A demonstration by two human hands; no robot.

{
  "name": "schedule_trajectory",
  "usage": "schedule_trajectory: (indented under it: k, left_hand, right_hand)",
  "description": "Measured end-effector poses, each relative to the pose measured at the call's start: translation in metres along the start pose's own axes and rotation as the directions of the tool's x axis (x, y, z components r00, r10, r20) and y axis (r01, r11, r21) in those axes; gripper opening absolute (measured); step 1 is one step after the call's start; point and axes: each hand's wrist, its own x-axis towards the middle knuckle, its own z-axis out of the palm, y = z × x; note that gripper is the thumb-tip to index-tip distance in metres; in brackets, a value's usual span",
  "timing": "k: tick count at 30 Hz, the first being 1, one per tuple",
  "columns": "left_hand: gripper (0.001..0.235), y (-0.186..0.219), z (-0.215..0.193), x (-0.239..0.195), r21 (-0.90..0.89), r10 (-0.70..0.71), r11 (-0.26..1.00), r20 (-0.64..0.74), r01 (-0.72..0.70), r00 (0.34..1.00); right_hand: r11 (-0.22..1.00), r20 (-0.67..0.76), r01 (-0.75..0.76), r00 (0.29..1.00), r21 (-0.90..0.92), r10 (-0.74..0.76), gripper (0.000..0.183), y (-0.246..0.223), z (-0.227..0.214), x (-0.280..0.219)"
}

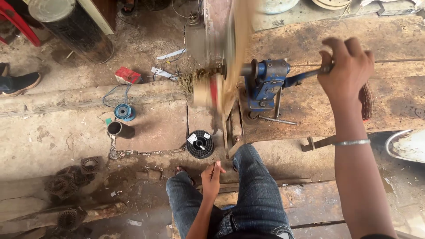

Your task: Manually winding copper wire onto a component using a mechanical winding machine.

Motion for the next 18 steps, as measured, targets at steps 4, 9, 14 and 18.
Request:
schedule_trajectory:
  k: [4,9,14,18]
  left_hand:
    - [0.051,-0.014,-0.002,0.005,-0.003,0.010,1.000,-0.051,-0.010,0.999]
    - [0.054,-0.034,-0.006,0.007,-0.085,0.080,0.992,-0.090,-0.088,0.993]
    - [0.051,-0.020,-0.005,0.004,-0.018,-0.048,0.999,-0.059,0.047,0.997]
    - [0.051,-0.020,-0.001,0.006,-0.033,-0.014,0.999,-0.064,0.012,0.998]
  right_hand:
    - [1.000,-0.004,0.018,1.000,0.013,-0.018,0.015,-0.013,0.002,0.029]
    - [0.999,-0.065,0.033,0.997,-0.009,-0.033,0.043,-0.017,0.034,0.040]
    - [1.000,0.192,-0.010,0.981,0.008,0.008,0.071,-0.003,0.080,0.022]
    - [0.996,0.300,0.010,0.954,-0.090,0.018,0.085,-0.011,0.091,0.014]
